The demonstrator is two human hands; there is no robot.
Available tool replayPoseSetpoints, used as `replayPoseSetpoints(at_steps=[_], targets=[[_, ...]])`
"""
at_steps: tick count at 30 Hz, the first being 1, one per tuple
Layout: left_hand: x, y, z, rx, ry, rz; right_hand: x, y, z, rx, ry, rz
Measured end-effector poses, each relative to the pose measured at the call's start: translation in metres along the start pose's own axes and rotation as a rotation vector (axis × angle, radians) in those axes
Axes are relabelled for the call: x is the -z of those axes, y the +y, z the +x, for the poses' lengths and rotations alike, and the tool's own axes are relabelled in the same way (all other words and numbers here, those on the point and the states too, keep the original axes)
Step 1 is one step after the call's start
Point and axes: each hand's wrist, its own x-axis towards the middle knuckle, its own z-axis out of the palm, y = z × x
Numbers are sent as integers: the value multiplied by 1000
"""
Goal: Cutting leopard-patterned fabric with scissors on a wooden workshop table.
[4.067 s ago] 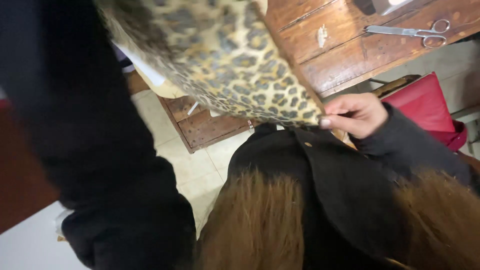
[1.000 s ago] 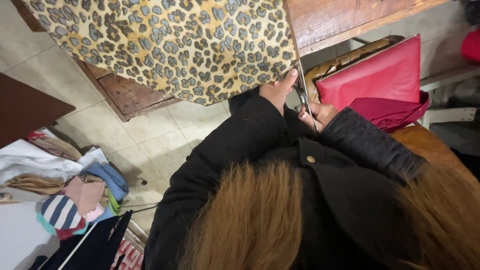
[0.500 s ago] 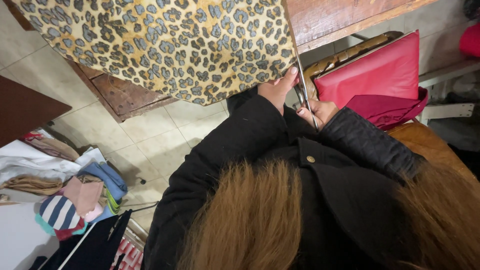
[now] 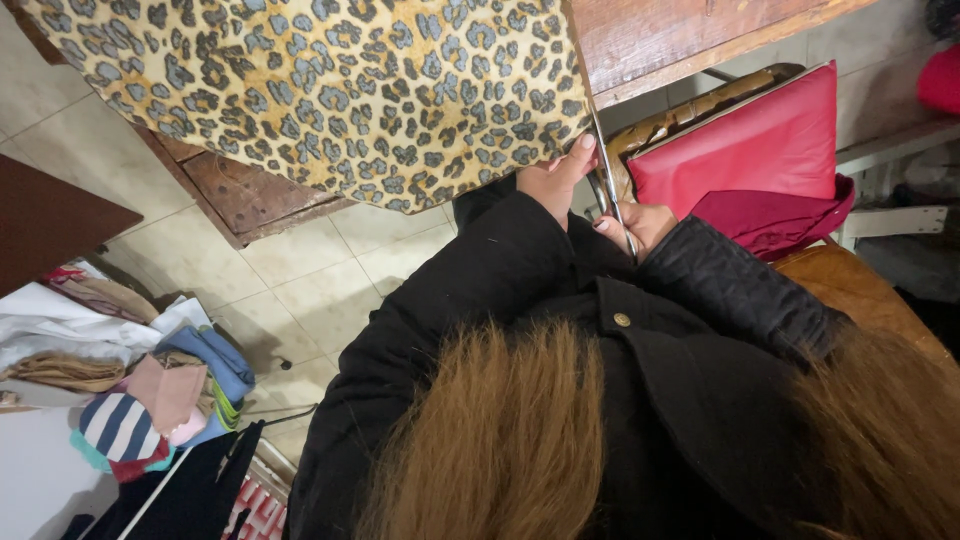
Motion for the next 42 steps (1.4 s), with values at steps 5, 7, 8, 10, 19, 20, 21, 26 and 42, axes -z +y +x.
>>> replayPoseSetpoints(at_steps=[5, 7, 8, 10, 19, 20, 21, 26, 42], targets=[[-2, 1, 0, 7, 9, 3, -3, 7, 0, 14, 12, 2], [-3, 3, 0, 3, 11, 0, -5, 13, 1, 18, 11, 18], [-3, 3, -1, 2, 14, -3, -6, 17, 1, 20, 11, 36], [-5, 6, -2, 12, 8, 6, -6, 20, 0, 46, 13, 61], [-8, 28, -6, 32, 17, 98, -1, 18, -3, 36, 28, -26], [-7, 27, -6, 18, 41, 98, -1, 19, -3, 30, 22, -29], [-4, 23, -5, 18, 42, 97, 0, 17, -2, 29, 20, -29], [15, -4, 9, 87, -34, 2, 13, 0, 10, 17, -17, 47], [10, 17, -1, 314, -71, 83, 26, -23, 23, -57, -57, 31]])
